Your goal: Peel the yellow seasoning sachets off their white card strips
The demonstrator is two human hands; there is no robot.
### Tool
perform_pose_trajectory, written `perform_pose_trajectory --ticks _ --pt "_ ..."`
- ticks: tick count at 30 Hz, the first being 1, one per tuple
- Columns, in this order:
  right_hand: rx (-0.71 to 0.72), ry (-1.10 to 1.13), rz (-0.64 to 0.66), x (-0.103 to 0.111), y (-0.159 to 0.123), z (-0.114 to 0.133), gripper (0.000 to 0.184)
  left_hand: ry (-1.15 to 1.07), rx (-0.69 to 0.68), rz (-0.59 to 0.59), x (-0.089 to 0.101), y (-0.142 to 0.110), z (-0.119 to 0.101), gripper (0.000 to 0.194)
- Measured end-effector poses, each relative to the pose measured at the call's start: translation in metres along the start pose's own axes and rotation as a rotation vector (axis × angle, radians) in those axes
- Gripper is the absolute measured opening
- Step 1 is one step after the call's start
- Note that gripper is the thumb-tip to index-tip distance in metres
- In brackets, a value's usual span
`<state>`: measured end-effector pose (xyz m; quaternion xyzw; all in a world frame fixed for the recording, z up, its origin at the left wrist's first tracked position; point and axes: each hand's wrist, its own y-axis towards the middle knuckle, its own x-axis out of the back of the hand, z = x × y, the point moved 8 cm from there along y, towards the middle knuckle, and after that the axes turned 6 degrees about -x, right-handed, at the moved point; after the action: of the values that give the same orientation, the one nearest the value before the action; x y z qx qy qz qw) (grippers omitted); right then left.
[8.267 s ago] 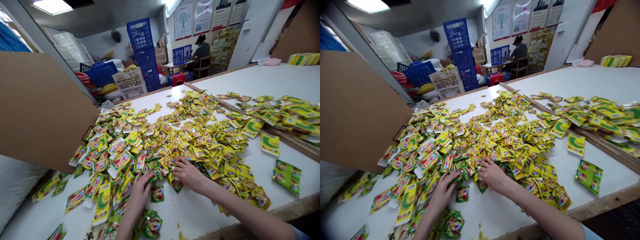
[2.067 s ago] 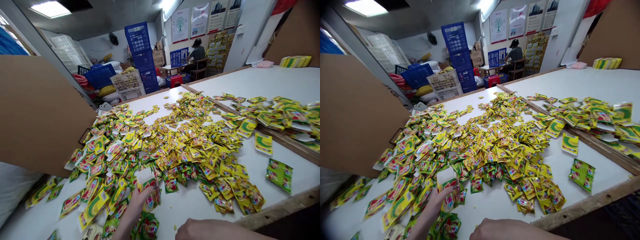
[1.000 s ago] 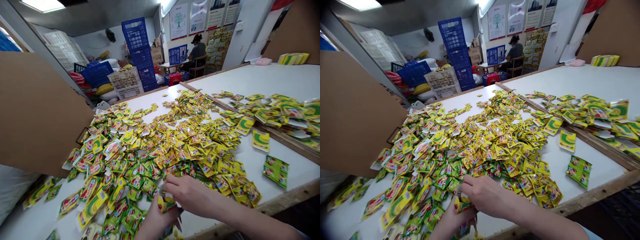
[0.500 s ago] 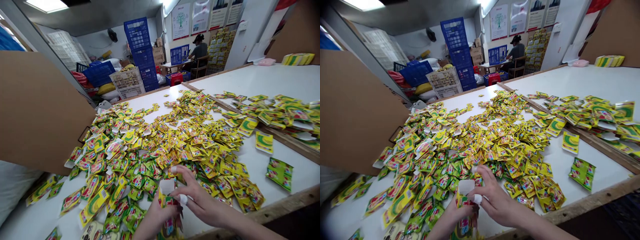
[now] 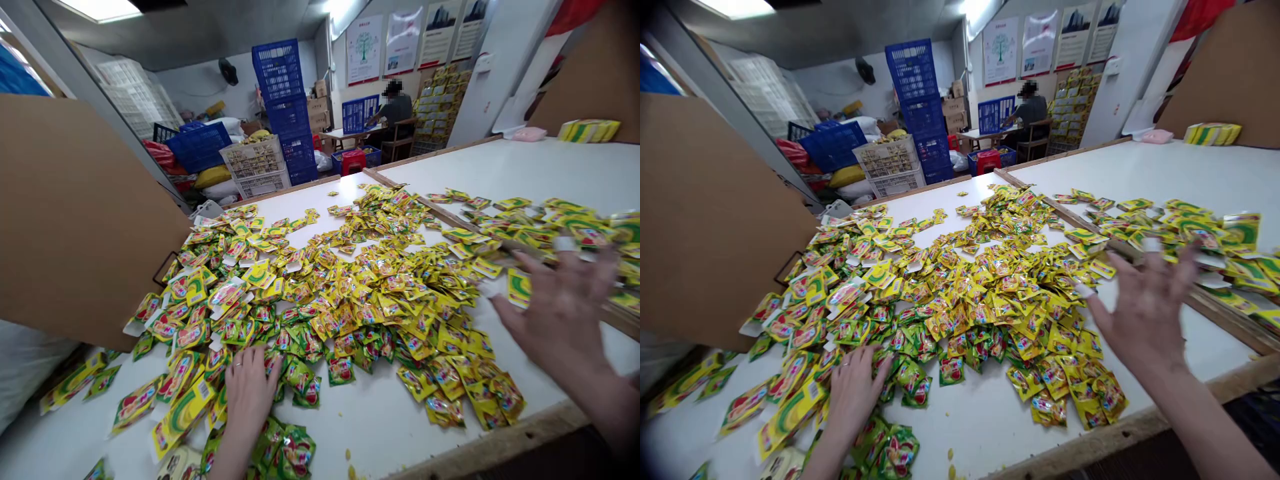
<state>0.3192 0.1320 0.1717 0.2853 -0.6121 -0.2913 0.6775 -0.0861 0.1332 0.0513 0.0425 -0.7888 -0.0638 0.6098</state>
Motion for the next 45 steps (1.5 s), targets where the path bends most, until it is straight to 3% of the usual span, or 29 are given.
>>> perform_pose_trajectory --ticks 3,5,7,10,12,15,18,21,23,26,30,34,38,40,43,45 --pt "0.166 0.219 0.136 -0.031 -0.004 0.068 0.044 0.064 0.032 0.038 -0.013 0.006 0.016 0.036" --pt "0.339 0.309 0.424 -0.076 -0.024 0.132 0.048 0.019 0.031 0.031 -0.017 0.006 0.015 0.031" --pt "0.447 0.345 0.659 -0.118 -0.046 0.181 0.058 -0.055 0.031 0.02 -0.016 0.005 0.014 0.026" --pt "0.506 0.361 0.795 -0.155 -0.062 0.213 0.045 -0.228 0.059 0.019 -0.012 0.0 0.018 0.021" --pt "0.533 0.384 0.808 -0.163 -0.063 0.215 0.029 -0.39 0.103 0.018 -0.009 -0.004 0.023 0.025" --pt "0.553 0.432 0.828 -0.157 -0.057 0.202 0.023 -0.615 0.145 0.005 -0.007 -0.007 0.024 0.039" --pt "0.518 0.468 0.818 -0.137 -0.048 0.187 0.024 -0.853 0.236 0.055 -0.015 -0.01 0.012 0.047" --pt "0.367 0.66 0.794 -0.108 -0.039 0.182 0.023 -1.073 0.348 0.172 -0.029 -0.014 -0.008 0.051" --pt "0.315 0.861 0.829 -0.09 -0.04 0.19 0.023 -1.11 0.347 0.234 -0.031 -0.015 -0.021 0.049" --pt "0.41 1.041 0.945 -0.072 -0.053 0.215 0.019 -1.116 0.351 0.287 -0.031 -0.018 -0.031 0.051" --pt "0.447 0.945 1.001 -0.081 -0.066 0.233 0.016 -1.138 0.26 0.353 -0.023 -0.024 -0.042 0.054" --pt "0.338 1.009 1.068 -0.093 -0.078 0.238 0.017 -1.123 0.05 0.245 -0.004 -0.024 -0.054 0.045" --pt "0.158 1.065 1.097 -0.098 -0.089 0.231 0.009 -1.07 0.135 0.171 -0.009 -0.03 -0.049 0.046" --pt "-0.005 1.298 1.261 -0.1 -0.102 0.233 0.017 -1.013 0.174 0.111 -0.011 -0.033 -0.046 0.045" --pt "-0.237 1.725 1.621 -0.099 -0.127 0.248 0.038 -0.902 0.192 0.047 -0.01 -0.036 -0.045 0.047" --pt "-0.335 1.771 1.674 -0.103 -0.132 0.25 0.043 -0.796 0.151 0.081 -0.009 -0.035 -0.045 0.046"
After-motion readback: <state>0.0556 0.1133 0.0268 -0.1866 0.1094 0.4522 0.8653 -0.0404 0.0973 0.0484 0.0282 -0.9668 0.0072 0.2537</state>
